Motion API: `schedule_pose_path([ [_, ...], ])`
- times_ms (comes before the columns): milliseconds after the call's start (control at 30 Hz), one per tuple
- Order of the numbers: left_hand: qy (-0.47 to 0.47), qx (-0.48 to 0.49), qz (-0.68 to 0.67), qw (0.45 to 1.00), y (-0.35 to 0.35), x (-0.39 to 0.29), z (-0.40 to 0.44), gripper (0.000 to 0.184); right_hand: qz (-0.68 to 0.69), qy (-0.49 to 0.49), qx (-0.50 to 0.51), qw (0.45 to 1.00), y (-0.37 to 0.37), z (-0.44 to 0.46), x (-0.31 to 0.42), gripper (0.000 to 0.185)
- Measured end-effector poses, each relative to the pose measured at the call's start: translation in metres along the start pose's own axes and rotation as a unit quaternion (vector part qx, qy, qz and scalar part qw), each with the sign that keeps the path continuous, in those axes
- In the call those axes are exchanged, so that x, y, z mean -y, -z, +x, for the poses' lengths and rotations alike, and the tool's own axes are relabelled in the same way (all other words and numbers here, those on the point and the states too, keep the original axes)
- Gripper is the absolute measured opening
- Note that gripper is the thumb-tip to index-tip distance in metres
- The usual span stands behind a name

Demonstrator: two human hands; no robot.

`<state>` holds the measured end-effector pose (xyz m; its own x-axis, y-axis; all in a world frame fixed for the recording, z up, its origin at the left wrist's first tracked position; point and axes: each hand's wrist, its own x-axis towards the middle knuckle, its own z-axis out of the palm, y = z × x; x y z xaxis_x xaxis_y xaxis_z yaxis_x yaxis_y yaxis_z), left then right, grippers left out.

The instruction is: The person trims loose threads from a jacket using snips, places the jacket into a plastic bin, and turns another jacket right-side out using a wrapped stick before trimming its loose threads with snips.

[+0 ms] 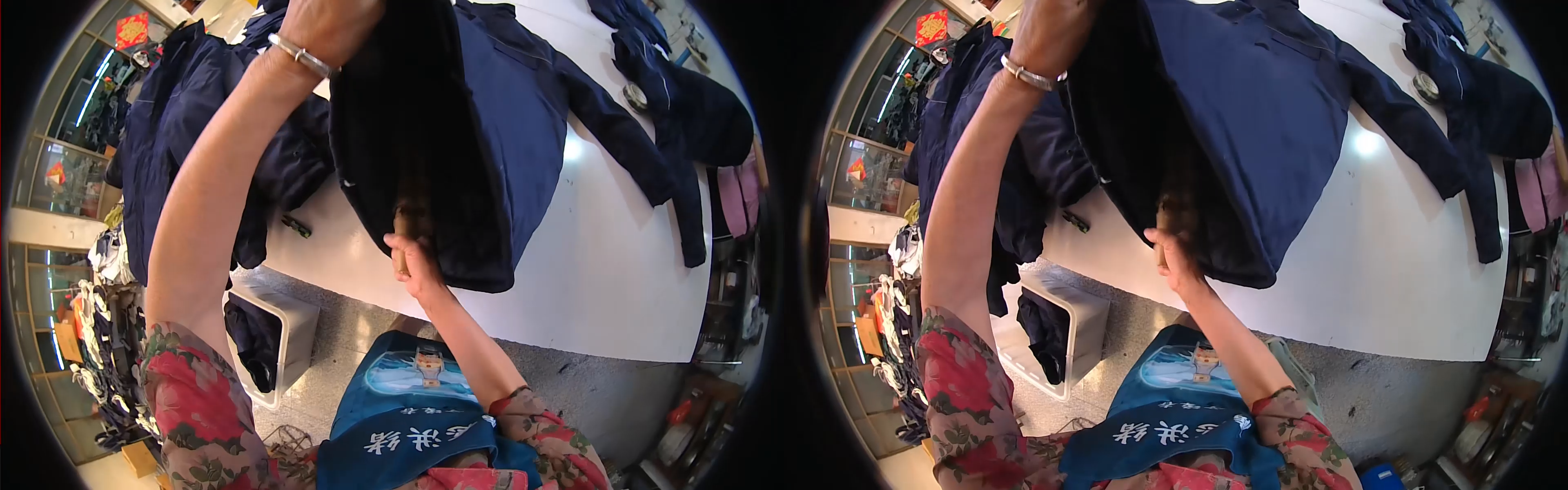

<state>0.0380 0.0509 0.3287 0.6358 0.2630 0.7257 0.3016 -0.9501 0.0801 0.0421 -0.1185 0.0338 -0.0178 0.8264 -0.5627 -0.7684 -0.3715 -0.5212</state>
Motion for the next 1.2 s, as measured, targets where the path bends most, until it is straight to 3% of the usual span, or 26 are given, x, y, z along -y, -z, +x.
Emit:
schedule_pose_path([
  [33, -0.038, -0.011, -0.038, 0.998, -0.003, 0.014, 0.004, 0.011, 0.108, -0.02, 0.087, 0.99, -0.015, -0.015, 0.015, 0.028],
  [167, -0.042, 0.014, 0.007, 0.999, -0.016, 0.005, -0.015, 0.009, 0.185, -0.058, 0.137, 0.971, -0.057, -0.064, 0.012, 0.026],
  [200, -0.112, -0.034, -0.03, 0.993, -0.029, 0.01, -0.018, 0.011, 0.189, -0.064, 0.162, 0.966, -0.058, -0.066, -0.004, 0.025],
  [267, -0.009, 0.062, 0.066, 0.996, -0.035, 0.0, -0.031, 0.025, 0.074, -0.068, 0.119, 0.988, -0.044, -0.05, -0.027, 0.026],
  [333, 0.008, 0.104, 0.08, 0.991, -0.046, 0.008, -0.043, 0.024, -0.005, -0.074, 0.071, 0.995, -0.018, -0.028, -0.046, 0.025],
  [467, -0.003, 0.16, 0.11, 0.981, -0.041, 0.016, -0.074, 0.027, 0.181, -0.092, 0.091, 0.975, -0.034, -0.096, -0.006, 0.02],
  [567, -0.007, 0.171, 0.079, 0.982, -0.038, 0.009, -0.103, 0.028, 0.156, -0.072, 0.107, 0.979, -0.039, -0.133, -0.019, 0.019],
  [667, 0.018, 0.209, 0.043, 0.977, -0.041, -0.001, -0.128, 0.03, 0.118, -0.152, 0.138, 0.972, -0.035, -0.11, -0.056, 0.016],
  [733, 0.042, 0.217, 0.007, 0.975, -0.053, -0.01, -0.147, 0.028, 0.214, -0.186, 0.198, 0.938, -0.037, -0.102, -0.038, 0.014],
  [833, 0.055, 0.258, -0.033, 0.964, -0.049, -0.021, -0.157, 0.025, 0.389, -0.223, 0.266, 0.853, -0.054, -0.142, 0.048, 0.011],
  [933, 0.045, 0.204, -0.04, 0.977, -0.04, -0.021, -0.135, 0.025, 0.219, -0.153, 0.162, 0.95, -0.027, -0.121, 0.007, 0.012],
  [967, 0.043, 0.141, -0.038, 0.988, -0.036, -0.009, -0.124, 0.025, 0.098, -0.077, 0.057, 0.991, -0.017, -0.102, -0.011, 0.013],
  [1000, 0.116, 0.098, -0.039, 0.988, -0.028, 0.004, -0.112, 0.029, 0.046, -0.091, 0.053, 0.993, 0.008, -0.084, -0.027, 0.013],
  [1067, 0.104, 0.043, -0.008, 0.994, -0.011, 0.023, -0.095, 0.033, 0.041, -0.074, 0.022, 0.996, 0.019, -0.108, -0.019, 0.014],
  [1100, 0.046, 0.002, 0.04, 0.998, 0.0, 0.026, -0.081, 0.031, 0.074, -0.068, 0.056, 0.993, 0.014, -0.109, -0.011, 0.014],
  [1133, 0.085, 0.009, 0.049, 0.995, 0.008, 0.027, -0.068, 0.029, 0.109, -0.066, 0.087, 0.988, 0.007, -0.109, -0.003, 0.014],
  [1200, 0.026, -0.035, 0.039, 0.998, -0.001, 0.016, -0.068, 0.026, 0.151, -0.043, 0.117, 0.981, -0.008, -0.104, 0.011, 0.016],
])
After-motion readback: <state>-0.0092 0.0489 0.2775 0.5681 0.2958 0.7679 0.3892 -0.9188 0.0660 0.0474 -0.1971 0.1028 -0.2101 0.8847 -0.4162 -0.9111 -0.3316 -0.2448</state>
